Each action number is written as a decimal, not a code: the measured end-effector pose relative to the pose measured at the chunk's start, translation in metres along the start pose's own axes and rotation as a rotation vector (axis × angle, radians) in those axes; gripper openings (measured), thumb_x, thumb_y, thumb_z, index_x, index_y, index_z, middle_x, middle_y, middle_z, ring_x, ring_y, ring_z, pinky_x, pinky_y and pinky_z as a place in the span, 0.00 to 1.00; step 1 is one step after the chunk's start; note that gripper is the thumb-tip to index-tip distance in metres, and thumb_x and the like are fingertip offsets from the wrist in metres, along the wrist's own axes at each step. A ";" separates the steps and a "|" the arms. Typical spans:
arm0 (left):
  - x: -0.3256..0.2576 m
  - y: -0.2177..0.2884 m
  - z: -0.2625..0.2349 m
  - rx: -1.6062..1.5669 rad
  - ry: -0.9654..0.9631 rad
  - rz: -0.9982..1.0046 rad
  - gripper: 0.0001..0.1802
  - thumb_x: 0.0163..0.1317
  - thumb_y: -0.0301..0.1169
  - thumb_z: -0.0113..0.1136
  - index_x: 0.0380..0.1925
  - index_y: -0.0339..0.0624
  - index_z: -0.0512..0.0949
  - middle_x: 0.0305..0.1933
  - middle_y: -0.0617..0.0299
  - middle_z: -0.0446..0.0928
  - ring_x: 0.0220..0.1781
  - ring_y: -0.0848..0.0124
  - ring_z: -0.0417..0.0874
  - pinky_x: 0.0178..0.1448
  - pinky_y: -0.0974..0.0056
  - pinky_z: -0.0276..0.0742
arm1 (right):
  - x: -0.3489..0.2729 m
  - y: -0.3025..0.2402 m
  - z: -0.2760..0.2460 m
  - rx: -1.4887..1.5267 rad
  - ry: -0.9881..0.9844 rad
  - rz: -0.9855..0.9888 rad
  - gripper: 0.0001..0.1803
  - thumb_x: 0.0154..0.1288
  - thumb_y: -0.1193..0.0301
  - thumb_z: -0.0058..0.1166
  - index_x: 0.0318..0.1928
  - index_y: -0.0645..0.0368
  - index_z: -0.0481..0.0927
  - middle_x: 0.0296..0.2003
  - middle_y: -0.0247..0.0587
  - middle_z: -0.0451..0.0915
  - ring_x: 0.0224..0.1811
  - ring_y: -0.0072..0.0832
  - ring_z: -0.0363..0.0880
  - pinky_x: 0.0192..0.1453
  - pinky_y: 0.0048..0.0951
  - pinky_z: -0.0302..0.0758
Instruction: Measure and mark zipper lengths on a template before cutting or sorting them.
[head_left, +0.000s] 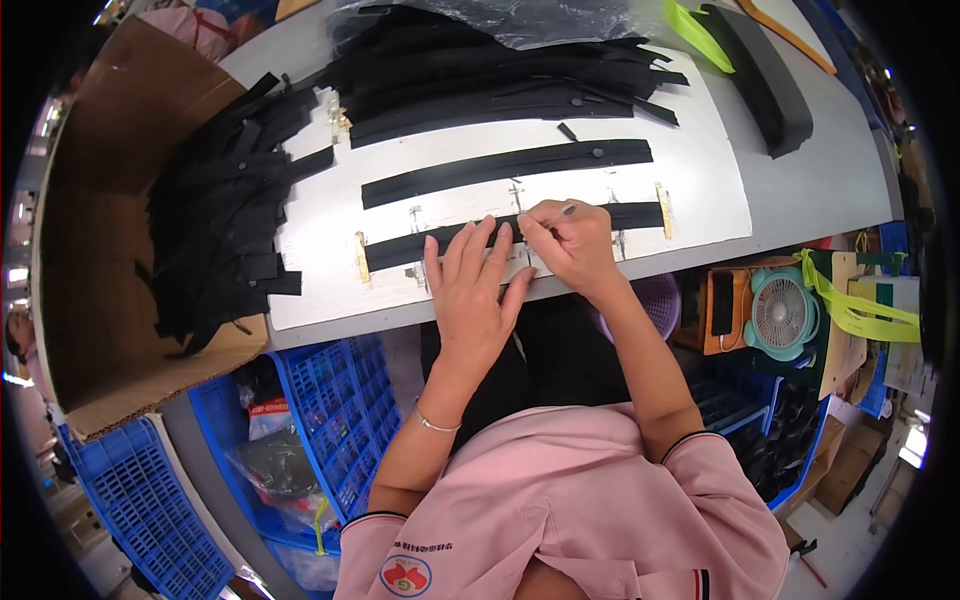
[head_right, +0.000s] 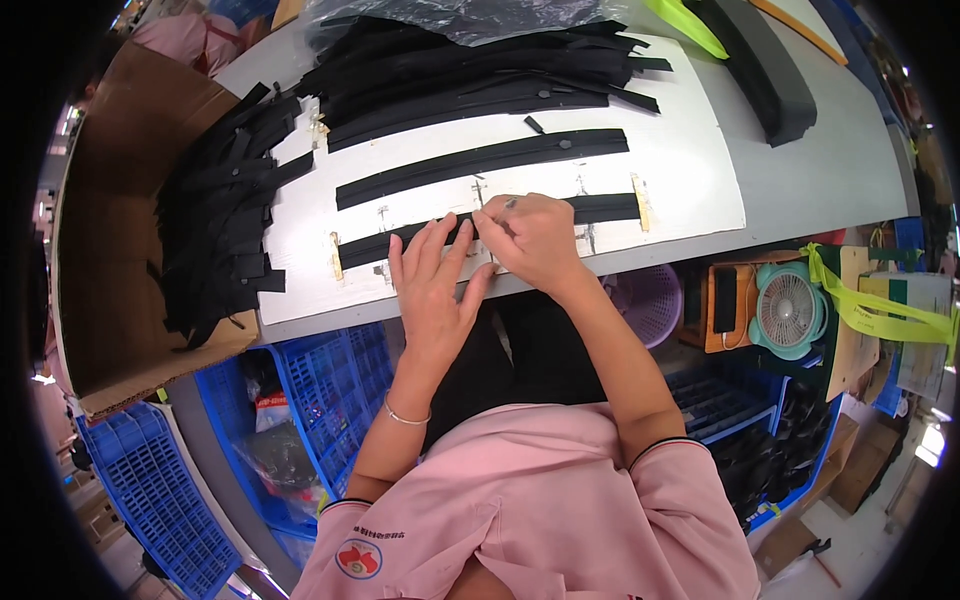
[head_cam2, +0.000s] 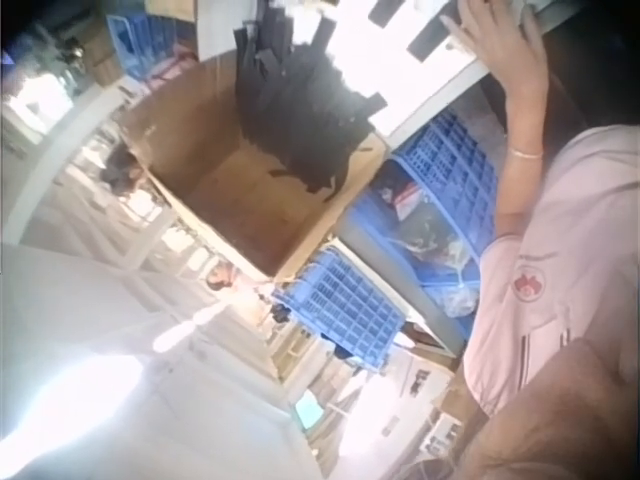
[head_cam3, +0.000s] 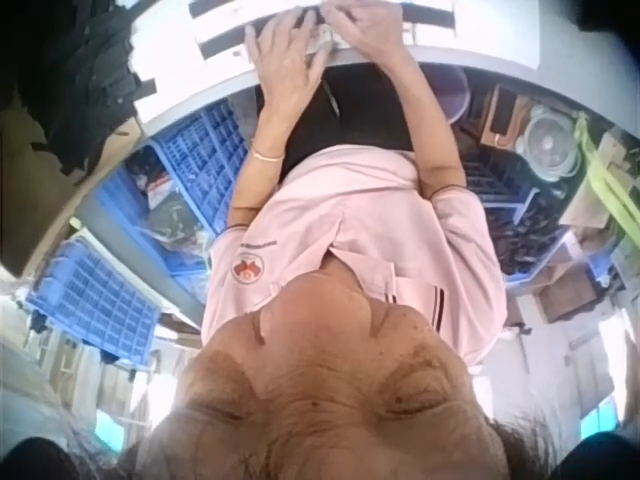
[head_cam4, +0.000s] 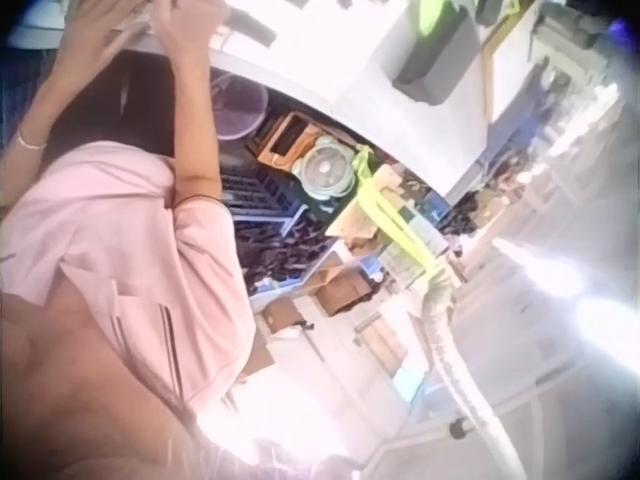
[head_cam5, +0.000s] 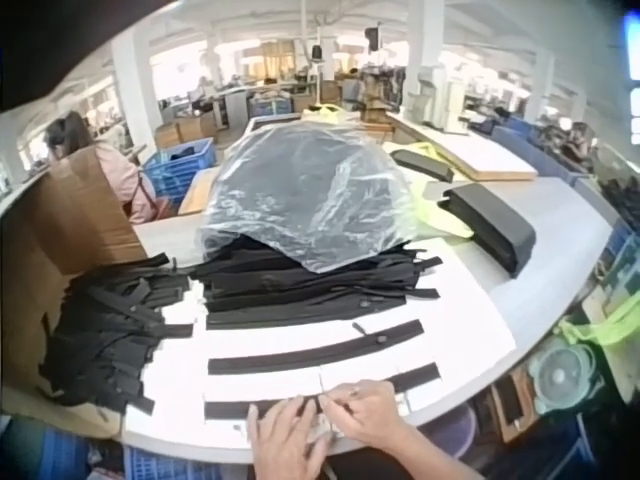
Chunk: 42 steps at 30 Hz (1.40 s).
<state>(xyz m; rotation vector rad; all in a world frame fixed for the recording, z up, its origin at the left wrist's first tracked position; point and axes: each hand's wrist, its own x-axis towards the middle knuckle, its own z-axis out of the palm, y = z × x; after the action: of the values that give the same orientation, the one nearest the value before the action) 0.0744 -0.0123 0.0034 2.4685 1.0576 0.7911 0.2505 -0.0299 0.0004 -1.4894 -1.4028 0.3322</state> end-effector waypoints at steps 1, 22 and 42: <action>0.001 0.000 0.001 0.004 0.004 -0.002 0.27 0.63 0.38 0.71 0.61 0.41 0.82 0.67 0.56 0.77 0.71 0.56 0.74 0.82 0.39 0.51 | 0.000 0.002 -0.001 -0.039 -0.003 -0.057 0.12 0.64 0.72 0.63 0.24 0.62 0.84 0.24 0.38 0.85 0.20 0.35 0.78 0.26 0.32 0.71; 0.016 0.033 0.006 -0.041 0.003 -0.010 0.23 0.63 0.32 0.72 0.59 0.43 0.83 0.66 0.55 0.78 0.70 0.54 0.75 0.81 0.41 0.54 | -0.019 0.047 -0.088 0.172 0.221 0.300 0.09 0.74 0.71 0.59 0.39 0.65 0.86 0.26 0.32 0.83 0.27 0.13 0.74 0.33 0.20 0.71; 0.063 0.063 0.074 -0.217 0.107 0.130 0.08 0.57 0.24 0.73 0.38 0.42 0.86 0.48 0.62 0.85 0.53 0.59 0.81 0.62 0.56 0.71 | -0.019 0.039 -0.091 -0.006 0.142 0.218 0.10 0.72 0.74 0.60 0.35 0.70 0.84 0.29 0.38 0.85 0.26 0.20 0.77 0.31 0.24 0.72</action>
<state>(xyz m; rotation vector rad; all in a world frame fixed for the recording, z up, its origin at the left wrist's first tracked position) 0.1901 -0.0143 -0.0006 2.3494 0.8037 1.0309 0.3378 -0.0809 0.0018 -1.6423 -1.1336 0.3502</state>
